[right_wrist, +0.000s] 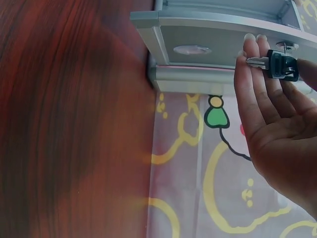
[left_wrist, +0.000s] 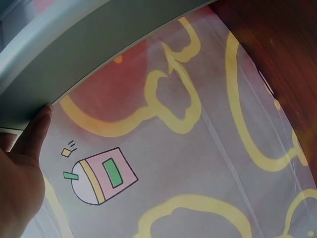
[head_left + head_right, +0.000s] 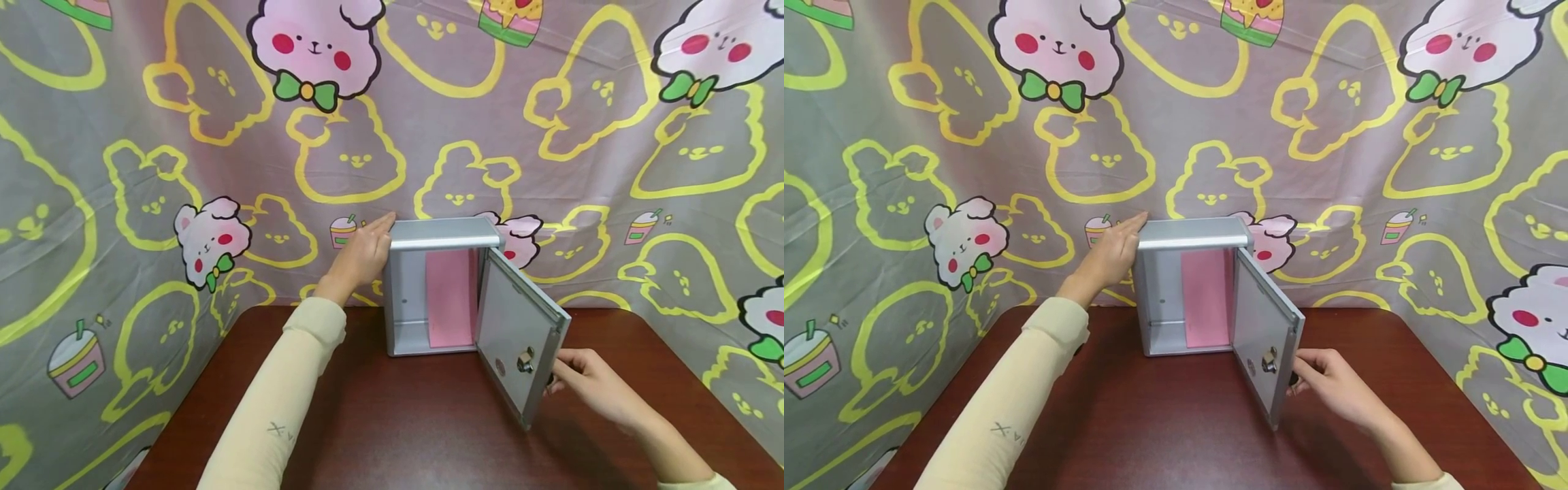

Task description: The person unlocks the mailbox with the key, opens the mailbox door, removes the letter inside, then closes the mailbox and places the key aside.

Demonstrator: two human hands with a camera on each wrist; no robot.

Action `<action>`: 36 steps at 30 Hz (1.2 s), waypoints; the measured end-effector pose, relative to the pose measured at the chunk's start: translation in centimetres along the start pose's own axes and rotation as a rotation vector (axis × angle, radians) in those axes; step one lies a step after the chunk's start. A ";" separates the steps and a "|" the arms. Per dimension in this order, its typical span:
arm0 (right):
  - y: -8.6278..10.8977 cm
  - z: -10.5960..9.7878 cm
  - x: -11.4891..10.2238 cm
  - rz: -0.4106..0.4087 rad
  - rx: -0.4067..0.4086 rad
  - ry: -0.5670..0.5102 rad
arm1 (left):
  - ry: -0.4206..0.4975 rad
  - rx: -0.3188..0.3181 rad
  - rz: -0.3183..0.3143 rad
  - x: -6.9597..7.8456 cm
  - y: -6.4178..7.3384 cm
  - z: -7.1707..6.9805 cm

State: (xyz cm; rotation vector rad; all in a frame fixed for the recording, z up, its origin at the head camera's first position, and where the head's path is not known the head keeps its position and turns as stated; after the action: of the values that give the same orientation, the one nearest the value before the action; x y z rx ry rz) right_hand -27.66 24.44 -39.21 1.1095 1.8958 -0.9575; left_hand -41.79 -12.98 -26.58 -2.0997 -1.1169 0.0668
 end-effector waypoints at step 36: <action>1.2 -0.7 0.1 0.033 0.064 -0.019 | 0.083 -0.020 -0.035 -0.1 0.2 -0.3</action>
State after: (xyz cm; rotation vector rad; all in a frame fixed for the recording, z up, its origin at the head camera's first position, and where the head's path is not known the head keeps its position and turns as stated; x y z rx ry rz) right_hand -26.81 25.46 -39.31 1.1608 1.8377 -1.0127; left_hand -41.58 -13.25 -26.54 -2.0802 -1.1088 -0.0476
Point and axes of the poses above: each hand's wrist, its own y-axis away from the middle knuckle, its own z-axis out of the palm, x = y × z, the point moved 4 cm from there along -y, towards the middle knuckle, and after that the axes turned 6 degrees about x, right-handed, at the moved point
